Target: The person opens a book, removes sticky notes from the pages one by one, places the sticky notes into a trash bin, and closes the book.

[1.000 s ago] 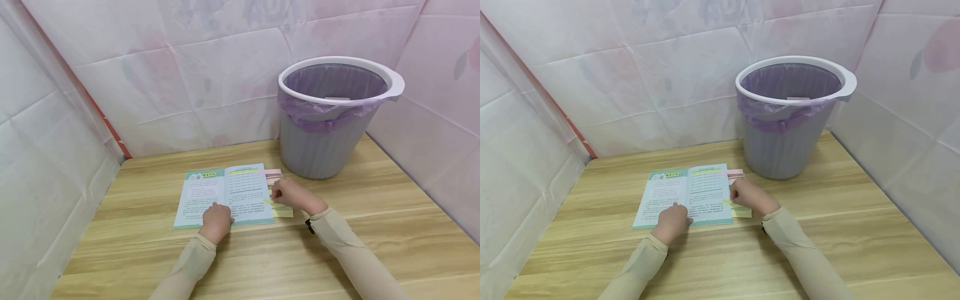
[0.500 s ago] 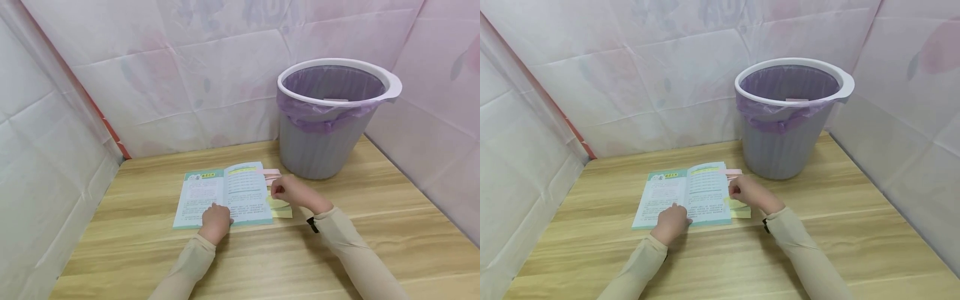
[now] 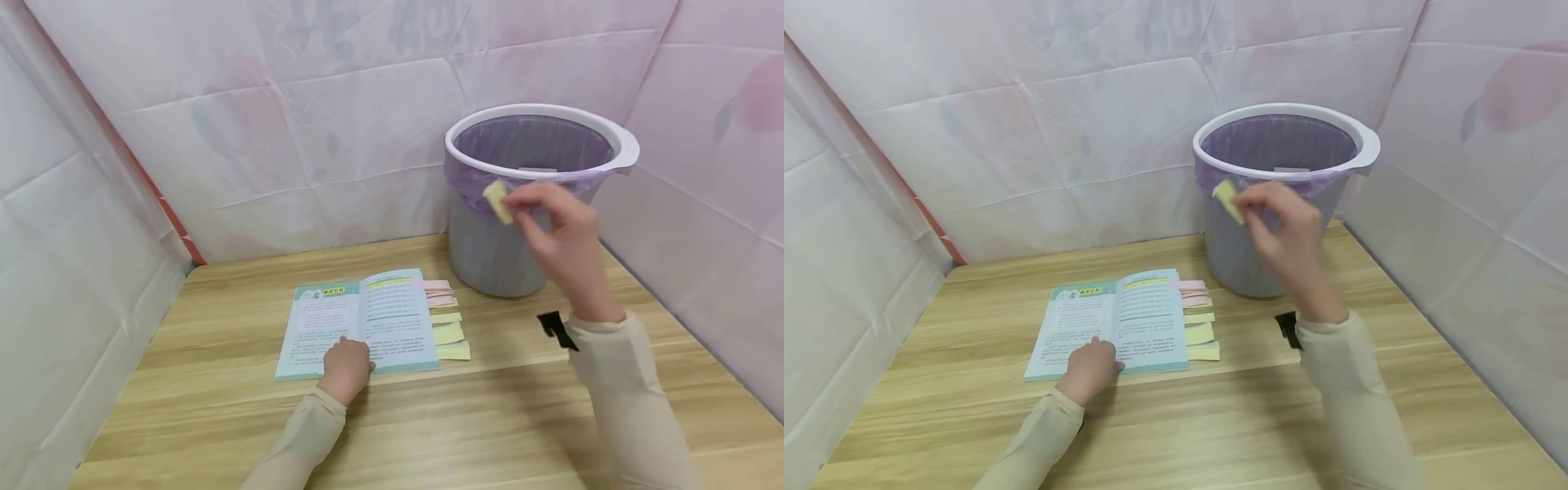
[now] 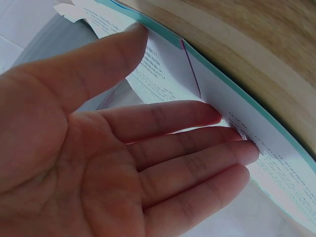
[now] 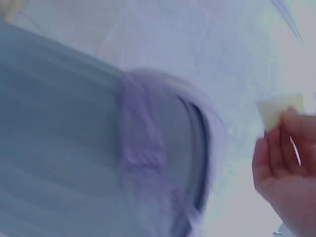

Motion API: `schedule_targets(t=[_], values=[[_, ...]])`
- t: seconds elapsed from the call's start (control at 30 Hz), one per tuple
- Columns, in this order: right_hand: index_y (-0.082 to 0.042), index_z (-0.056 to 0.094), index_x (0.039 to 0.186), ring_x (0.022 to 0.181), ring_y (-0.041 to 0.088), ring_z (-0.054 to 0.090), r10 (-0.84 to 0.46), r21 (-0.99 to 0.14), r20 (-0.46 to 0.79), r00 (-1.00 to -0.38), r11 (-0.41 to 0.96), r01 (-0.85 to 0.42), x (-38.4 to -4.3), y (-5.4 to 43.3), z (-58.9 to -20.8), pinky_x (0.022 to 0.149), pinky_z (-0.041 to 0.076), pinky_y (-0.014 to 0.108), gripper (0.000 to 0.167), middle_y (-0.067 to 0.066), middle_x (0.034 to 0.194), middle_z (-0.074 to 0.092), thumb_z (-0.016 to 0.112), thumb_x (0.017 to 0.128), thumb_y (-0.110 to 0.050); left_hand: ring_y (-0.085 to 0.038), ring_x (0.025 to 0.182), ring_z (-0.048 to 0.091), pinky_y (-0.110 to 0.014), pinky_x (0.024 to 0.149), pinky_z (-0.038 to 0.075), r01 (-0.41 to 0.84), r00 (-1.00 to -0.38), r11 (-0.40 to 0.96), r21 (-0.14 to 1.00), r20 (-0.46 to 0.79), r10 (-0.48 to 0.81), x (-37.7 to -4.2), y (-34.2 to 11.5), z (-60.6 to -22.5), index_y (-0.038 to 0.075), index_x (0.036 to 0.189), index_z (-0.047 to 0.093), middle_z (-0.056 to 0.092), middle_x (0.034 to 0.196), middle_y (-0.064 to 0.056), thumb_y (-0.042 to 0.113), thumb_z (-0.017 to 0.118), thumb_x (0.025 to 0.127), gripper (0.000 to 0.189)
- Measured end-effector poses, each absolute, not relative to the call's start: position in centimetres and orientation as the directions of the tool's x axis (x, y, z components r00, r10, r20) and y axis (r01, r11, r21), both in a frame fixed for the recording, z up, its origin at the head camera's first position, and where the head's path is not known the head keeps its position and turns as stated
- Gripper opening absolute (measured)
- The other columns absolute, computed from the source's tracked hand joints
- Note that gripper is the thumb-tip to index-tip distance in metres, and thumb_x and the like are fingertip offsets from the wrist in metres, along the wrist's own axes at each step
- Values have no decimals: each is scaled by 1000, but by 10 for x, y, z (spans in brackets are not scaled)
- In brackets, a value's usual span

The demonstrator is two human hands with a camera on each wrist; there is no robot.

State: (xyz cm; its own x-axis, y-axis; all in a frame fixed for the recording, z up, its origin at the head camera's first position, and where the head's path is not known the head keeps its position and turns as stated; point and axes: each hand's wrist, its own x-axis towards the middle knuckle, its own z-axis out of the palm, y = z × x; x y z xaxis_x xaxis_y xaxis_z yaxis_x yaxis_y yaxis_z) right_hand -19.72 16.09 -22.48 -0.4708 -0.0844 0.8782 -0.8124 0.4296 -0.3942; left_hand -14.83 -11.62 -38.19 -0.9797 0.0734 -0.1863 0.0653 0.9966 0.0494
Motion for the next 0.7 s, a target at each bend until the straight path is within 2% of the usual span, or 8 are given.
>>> schedule_targets(t=[0.07,0.17,0.23,0.3,0.4,0.47,0.53,0.7], values=[[11,69,92,89,7,62,16,-443,877,-481,419,-793,-200,164,-207,82,48,18,15,1,90,69,63,80,19,-36,96,64,-47,79,54,64,-980,997,50,-184,73,-148,-116,-382,-3,103,71,64,116,-25,30,69,89,36],[9,71,98,88,4,60,99,-516,838,-536,464,-720,-208,171,-185,80,47,15,15,-9,94,68,60,87,9,-35,95,64,-47,79,54,65,-980,997,50,-184,73,-148,-116,-382,-2,103,71,64,116,-25,31,68,89,36],[6,70,106,88,-1,57,109,-558,791,-602,531,-638,-214,177,-175,82,44,13,21,-6,101,68,57,90,3,-34,92,64,-46,78,54,65,-980,997,49,-183,73,-148,-116,-383,-2,102,71,64,113,-25,31,68,89,36],[5,66,115,92,-2,54,90,-589,724,-684,597,-545,-220,183,-167,85,41,13,27,4,111,67,53,92,-2,-33,89,63,-46,77,54,67,-981,997,47,-181,75,-148,-116,-383,-2,101,71,65,111,-24,31,69,89,36],[6,56,130,114,13,52,19,-599,567,-823,696,-396,-228,190,-159,99,39,29,38,21,131,55,46,98,-13,-30,82,62,-45,74,55,70,-982,997,44,-175,76,-148,-116,-383,-2,99,71,66,104,-22,31,69,88,34],[7,50,134,126,29,46,-24,-572,469,-883,753,-325,-232,194,-157,106,35,42,44,27,136,47,41,100,-20,-30,81,61,-44,73,55,72,-983,997,42,-169,78,-148,-116,-383,-2,98,71,66,101,-22,31,69,88,34],[9,48,135,129,44,40,-51,-536,410,-910,794,-287,-236,195,-157,105,31,55,48,30,137,45,38,101,-24,-30,80,61,-44,73,55,73,-983,996,43,-165,79,-149,-116,-383,-2,98,71,66,99,-21,30,69,88,34],[9,51,131,128,56,33,-65,-475,384,-921,841,-257,-242,195,-161,107,15,65,51,34,133,47,36,102,-30,-34,91,64,-46,77,55,68,-982,997,44,-174,74,-148,-115,-381,-2,101,71,65,109,-24,31,69,88,36]])
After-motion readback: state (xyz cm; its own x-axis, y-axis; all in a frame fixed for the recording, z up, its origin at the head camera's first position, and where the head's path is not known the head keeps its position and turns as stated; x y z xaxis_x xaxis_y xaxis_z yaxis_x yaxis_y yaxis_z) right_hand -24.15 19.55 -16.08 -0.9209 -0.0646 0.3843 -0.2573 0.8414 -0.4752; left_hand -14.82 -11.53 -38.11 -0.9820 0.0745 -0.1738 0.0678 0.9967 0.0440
